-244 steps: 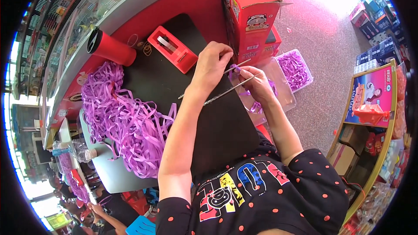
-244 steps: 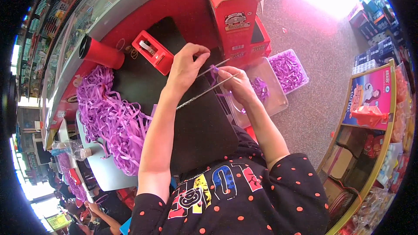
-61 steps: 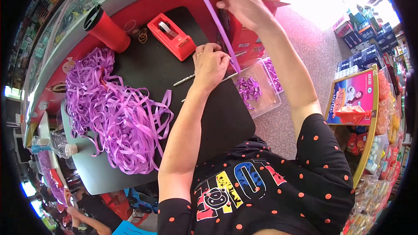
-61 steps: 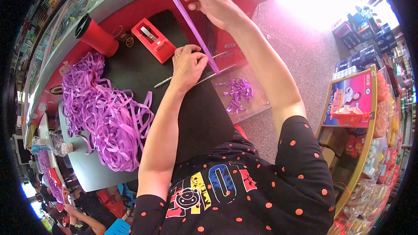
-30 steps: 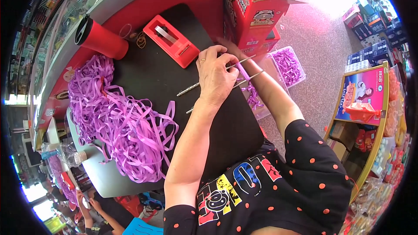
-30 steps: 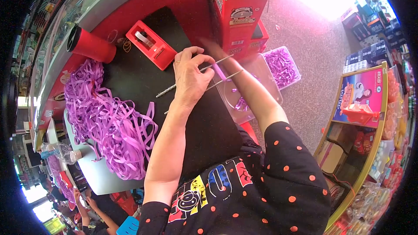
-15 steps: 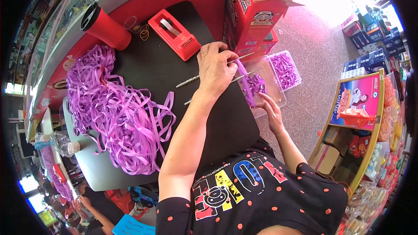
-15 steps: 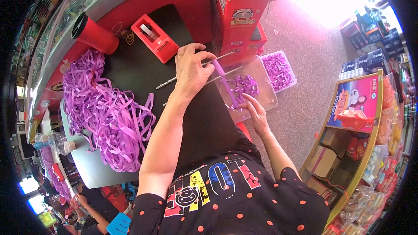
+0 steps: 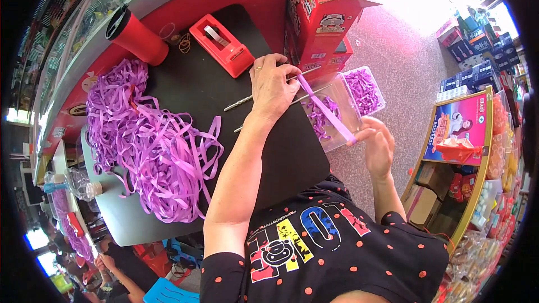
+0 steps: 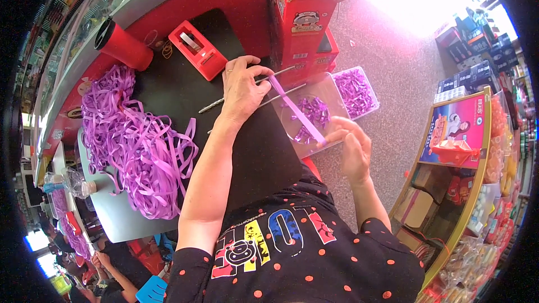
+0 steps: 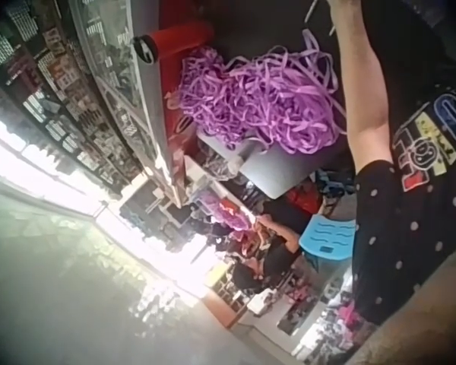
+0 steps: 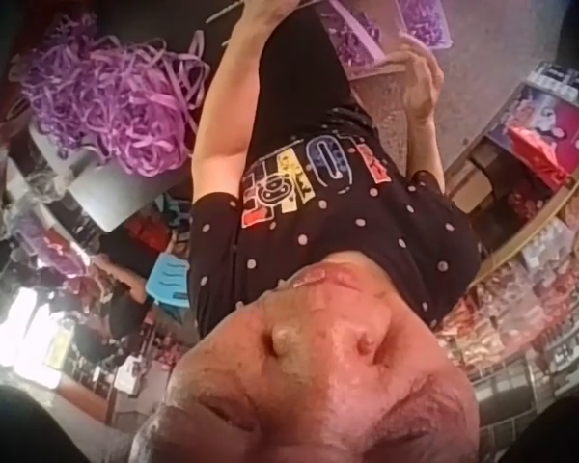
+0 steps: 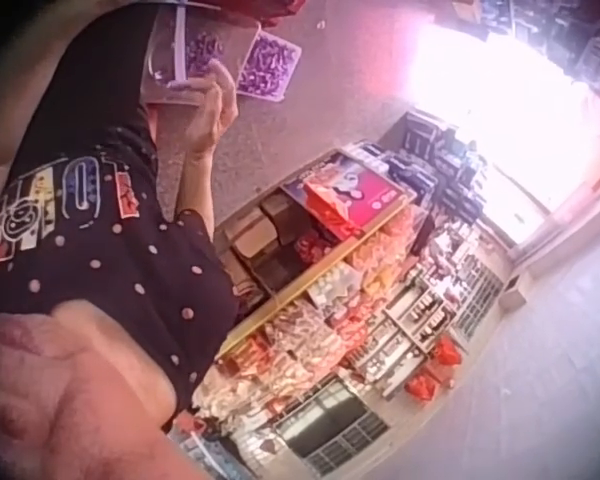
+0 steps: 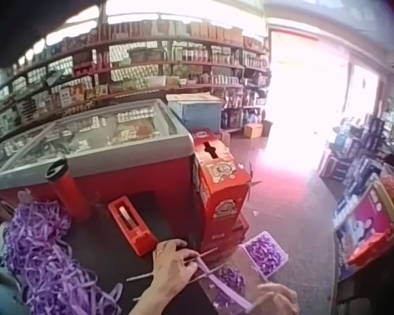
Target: Wrapping purple ribbon around two parallel sticks to create multi-loop bows.
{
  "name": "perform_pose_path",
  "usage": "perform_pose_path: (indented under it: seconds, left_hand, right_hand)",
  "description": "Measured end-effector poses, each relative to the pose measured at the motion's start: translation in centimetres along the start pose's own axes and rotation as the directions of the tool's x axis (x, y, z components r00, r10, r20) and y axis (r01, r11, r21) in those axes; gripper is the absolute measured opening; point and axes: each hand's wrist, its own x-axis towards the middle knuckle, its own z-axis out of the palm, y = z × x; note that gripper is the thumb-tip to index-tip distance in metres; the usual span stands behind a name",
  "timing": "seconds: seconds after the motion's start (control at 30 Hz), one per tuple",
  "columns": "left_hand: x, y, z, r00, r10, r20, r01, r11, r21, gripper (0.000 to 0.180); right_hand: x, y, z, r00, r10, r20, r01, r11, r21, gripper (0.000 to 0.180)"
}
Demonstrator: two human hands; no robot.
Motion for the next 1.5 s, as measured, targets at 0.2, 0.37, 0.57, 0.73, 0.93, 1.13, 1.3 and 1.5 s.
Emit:
perform_pose_path:
  seconds: [0.2,0.37,0.57,0.73,0.93,1.13,1.3,1.5]
  left_hand:
    - [0.1,0.2,0.2,0.998,0.033,-0.056,-0.034,0.999,-0.017,0.018]
    - [-0.2,-0.3,0.1,0.997,0.025,-0.078,-0.026,1.0,-0.011,0.017]
    - [0.2,0.2,0.2,0.997,-0.018,-0.075,0.017,1.0,-0.026,0.012]
    - [0.3,0.0,0.4,0.994,-0.023,-0.104,0.016,0.998,-0.065,0.015]
    - [0.2,-0.3,0.0,0.994,-0.043,-0.099,0.037,0.998,-0.058,0.019]
    - [0.8,0.2,-0.8,0.981,-0.12,-0.15,0.063,0.939,-0.339,0.025]
    - [1.1,1.5,-1.8,0.939,-0.336,-0.071,0.227,0.763,-0.605,0.02]
    - [-0.7,5.9,-3.0,0.725,-0.45,0.522,0.598,0.035,-0.801,0.015]
  right_hand:
    - [6.1,-2.0,1.6,0.959,-0.231,0.164,0.208,0.967,0.15,0.056]
    - [13.9,-2.9,7.1,0.949,-0.175,0.263,0.144,0.98,0.134,0.054]
    - [21.8,3.3,6.7,0.841,-0.054,0.538,0.235,0.932,-0.274,0.064]
    - [22.8,8.8,5.7,0.838,0.23,0.495,-0.141,0.967,-0.212,0.06]
    - [16.8,10.2,3.8,0.83,0.276,0.485,-0.161,0.951,-0.265,0.053]
    - [7.6,8.1,2.5,0.936,0.282,0.21,-0.283,0.959,-0.022,0.04]
    - [5.4,3.7,4.4,0.963,0.251,0.101,-0.249,0.968,-0.031,0.027]
    - [6.5,1.2,4.5,0.94,0.317,0.128,-0.3,0.944,-0.137,0.028]
